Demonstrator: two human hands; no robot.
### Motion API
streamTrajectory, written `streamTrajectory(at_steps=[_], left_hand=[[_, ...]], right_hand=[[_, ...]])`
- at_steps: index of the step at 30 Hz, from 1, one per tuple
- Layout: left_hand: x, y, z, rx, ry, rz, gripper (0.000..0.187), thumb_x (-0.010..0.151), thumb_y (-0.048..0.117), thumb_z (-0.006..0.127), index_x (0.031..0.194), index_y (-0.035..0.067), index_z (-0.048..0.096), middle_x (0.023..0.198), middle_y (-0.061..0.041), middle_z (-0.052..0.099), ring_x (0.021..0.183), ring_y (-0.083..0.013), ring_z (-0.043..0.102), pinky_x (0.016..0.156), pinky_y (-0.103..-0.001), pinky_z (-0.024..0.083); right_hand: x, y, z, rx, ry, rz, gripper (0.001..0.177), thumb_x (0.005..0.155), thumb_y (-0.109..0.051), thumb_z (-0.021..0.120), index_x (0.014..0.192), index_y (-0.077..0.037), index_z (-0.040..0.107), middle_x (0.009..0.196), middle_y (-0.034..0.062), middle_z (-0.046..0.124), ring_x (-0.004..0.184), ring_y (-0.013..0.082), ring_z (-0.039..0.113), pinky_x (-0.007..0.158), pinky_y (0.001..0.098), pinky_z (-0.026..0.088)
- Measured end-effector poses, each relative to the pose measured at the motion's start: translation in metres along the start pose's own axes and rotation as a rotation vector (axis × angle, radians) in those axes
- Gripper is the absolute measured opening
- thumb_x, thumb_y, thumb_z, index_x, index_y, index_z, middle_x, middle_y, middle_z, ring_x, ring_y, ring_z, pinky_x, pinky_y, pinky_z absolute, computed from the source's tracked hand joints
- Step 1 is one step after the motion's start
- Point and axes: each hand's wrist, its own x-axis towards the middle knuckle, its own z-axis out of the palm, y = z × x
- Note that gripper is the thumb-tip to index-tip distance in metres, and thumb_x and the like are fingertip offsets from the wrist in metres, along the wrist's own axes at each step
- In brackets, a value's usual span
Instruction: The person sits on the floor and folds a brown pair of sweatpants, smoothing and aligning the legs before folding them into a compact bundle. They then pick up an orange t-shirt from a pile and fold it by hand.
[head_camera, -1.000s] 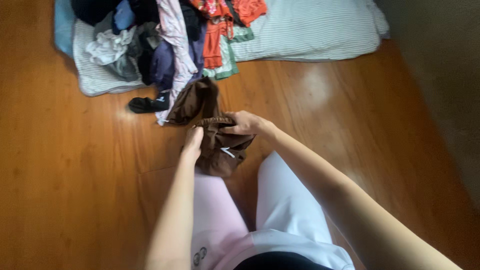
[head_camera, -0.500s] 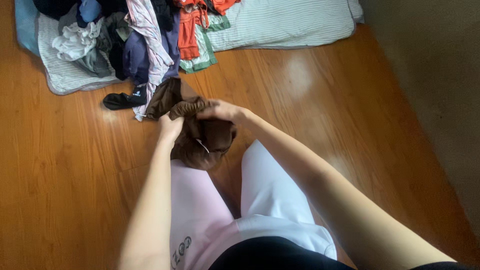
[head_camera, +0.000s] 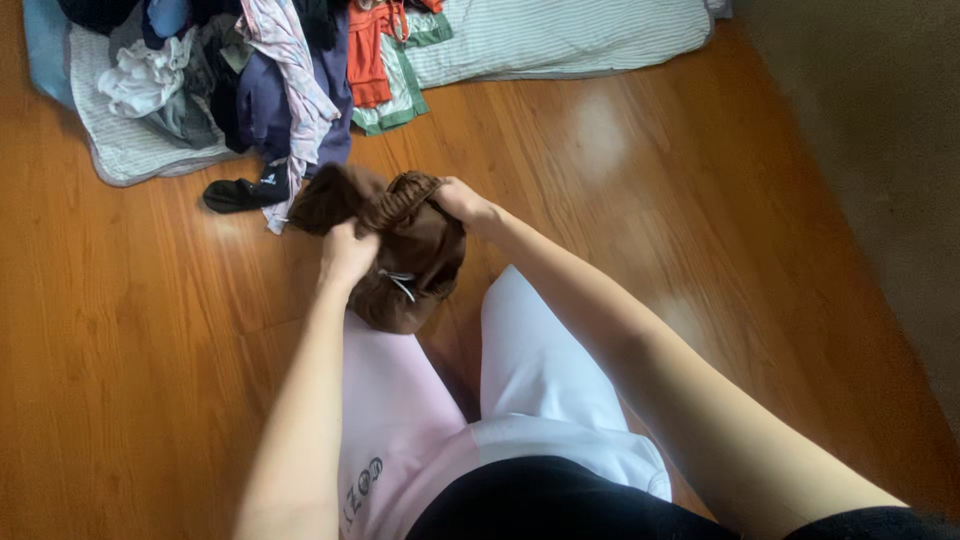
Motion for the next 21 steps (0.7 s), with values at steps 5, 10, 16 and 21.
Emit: streamTrajectory(at_steps=[5, 10, 16, 21], left_hand=[[0.039, -0.058, 0.016, -0.920, 0.067, -0.350, 0.024, 0.090, 0.015, 0.057, 0.107, 0.001, 0.067, 0.102, -0.010, 0.069, 0.090, -0.0196, 0.066, 0.081, -0.041, 0.058], [0.000, 0.025, -0.020, -0.665, -0.407, -0.388, 0.032, 0.084, 0.022, 0.066, 0.110, 0.003, 0.070, 0.107, -0.010, 0.073, 0.096, -0.0195, 0.068, 0.085, -0.035, 0.055], [-0.009, 0.057, -0.007, 0.086, -0.318, -0.299, 0.047, 0.089, 0.031, 0.071, 0.127, 0.003, 0.072, 0.115, -0.018, 0.075, 0.105, -0.0249, 0.070, 0.095, -0.036, 0.052], [0.031, -0.015, 0.006, -0.930, -0.180, -0.246, 0.037, 0.085, 0.021, 0.063, 0.115, 0.000, 0.072, 0.114, -0.012, 0.077, 0.103, -0.0266, 0.072, 0.091, -0.043, 0.058]], right_hand=[[-0.032, -0.029, 0.004, -0.746, -0.346, -0.019, 0.036, 0.090, -0.019, 0.062, 0.123, -0.005, 0.070, 0.111, 0.0107, 0.074, 0.102, 0.0222, 0.069, 0.091, 0.0391, 0.054], [-0.037, -0.046, -0.018, -1.008, -0.103, 0.044, 0.044, 0.085, -0.013, 0.062, 0.129, -0.014, 0.071, 0.113, 0.0117, 0.075, 0.103, 0.0261, 0.069, 0.093, 0.0394, 0.055], [-0.010, -0.023, -0.023, 0.299, -0.091, 0.175, 0.027, 0.097, -0.013, 0.056, 0.115, 0.002, 0.070, 0.105, 0.0101, 0.078, 0.093, 0.0230, 0.072, 0.087, 0.0403, 0.060], [-0.022, -0.026, -0.014, -0.473, -0.088, -0.153, 0.035, 0.085, -0.012, 0.070, 0.119, -0.005, 0.072, 0.103, 0.0067, 0.078, 0.097, 0.0252, 0.074, 0.089, 0.0399, 0.056]])
